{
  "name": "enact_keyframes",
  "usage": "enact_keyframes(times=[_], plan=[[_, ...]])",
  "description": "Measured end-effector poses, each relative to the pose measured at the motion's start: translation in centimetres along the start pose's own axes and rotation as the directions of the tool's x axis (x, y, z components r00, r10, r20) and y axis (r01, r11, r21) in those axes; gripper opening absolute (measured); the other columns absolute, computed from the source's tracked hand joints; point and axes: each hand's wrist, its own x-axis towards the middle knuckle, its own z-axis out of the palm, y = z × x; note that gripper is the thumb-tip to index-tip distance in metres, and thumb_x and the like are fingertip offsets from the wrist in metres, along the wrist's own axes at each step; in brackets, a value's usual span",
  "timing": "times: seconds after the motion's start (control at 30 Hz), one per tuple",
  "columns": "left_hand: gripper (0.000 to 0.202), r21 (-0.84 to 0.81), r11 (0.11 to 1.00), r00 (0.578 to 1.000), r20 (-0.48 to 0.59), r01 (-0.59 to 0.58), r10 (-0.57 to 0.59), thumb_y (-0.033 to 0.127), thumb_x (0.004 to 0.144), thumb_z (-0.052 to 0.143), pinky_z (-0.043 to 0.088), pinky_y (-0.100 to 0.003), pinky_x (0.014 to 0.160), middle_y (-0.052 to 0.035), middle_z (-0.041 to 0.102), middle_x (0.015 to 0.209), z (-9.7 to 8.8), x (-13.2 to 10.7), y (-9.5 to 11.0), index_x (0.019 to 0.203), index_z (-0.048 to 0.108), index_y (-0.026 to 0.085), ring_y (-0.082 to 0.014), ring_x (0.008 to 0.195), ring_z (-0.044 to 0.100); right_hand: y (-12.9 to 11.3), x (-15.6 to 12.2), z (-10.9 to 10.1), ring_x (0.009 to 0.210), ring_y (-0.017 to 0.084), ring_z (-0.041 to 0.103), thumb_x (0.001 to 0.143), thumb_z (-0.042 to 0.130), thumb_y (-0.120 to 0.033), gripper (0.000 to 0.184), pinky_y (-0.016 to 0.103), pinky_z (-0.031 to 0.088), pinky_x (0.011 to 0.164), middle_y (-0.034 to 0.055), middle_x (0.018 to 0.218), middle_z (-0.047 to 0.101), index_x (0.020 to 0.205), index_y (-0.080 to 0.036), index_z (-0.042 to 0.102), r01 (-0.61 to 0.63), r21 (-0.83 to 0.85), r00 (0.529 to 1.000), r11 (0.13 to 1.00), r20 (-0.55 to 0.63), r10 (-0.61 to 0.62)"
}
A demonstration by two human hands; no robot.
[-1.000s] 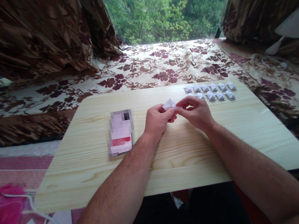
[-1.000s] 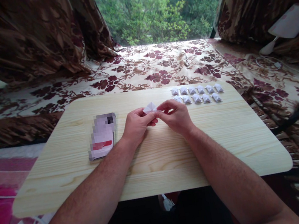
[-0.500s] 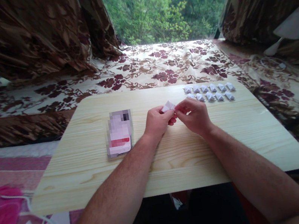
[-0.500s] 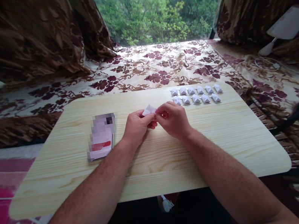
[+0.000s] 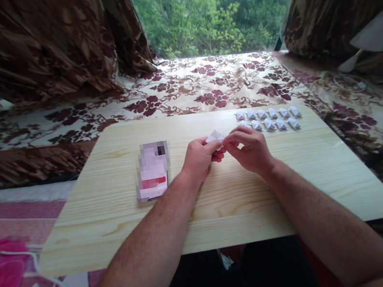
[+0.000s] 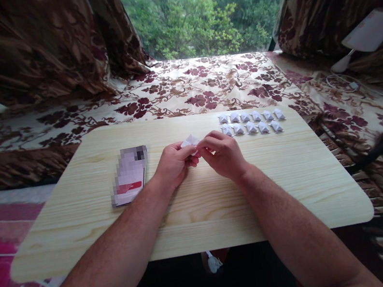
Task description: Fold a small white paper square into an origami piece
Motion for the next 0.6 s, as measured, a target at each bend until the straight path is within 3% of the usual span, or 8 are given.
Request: enact_keyframes(times=[0.4, 0.6], plan=[[0.009, -0.042, 0.999, 0.999, 0.033, 0.013, -0.011, 0.019, 0.064, 0.069, 0.039, -0.02, 0.041, -0.0029, 0.064, 0.058, -0.3, 0.16, 0.07, 0.064, 0.064, 0.011, -0.008, 0.044, 0.052, -0.02, 0.03, -0.3, 0.072, 0.013, 0.061, 0.09, 0.062, -0.015, 0.014, 0.025, 0.048, 0.063, 0.0037, 0.086, 0.066, 0.086, -0.022, 0.073, 0.063, 0.002, 0.998, 0.998, 0.026, -0.063], [0.013, -0.066, 0.998, 0.999, 0.049, 0.02, -0.017, 0.021, 0.065, 0.073, 0.04, -0.021, 0.042, -0.0031, 0.064, 0.059, -0.34, 0.15, 0.05, 0.066, 0.065, 0.01, -0.0086, 0.045, 0.054, 0.05, -0.12, -0.13, 0.07, 0.012, 0.06, 0.088, 0.062, -0.013, 0.014, 0.022, 0.044, 0.055, 0.0036, 0.086, 0.067, 0.086, -0.022, 0.074, 0.042, 0.01, 0.999, 0.999, 0.013, -0.042]])
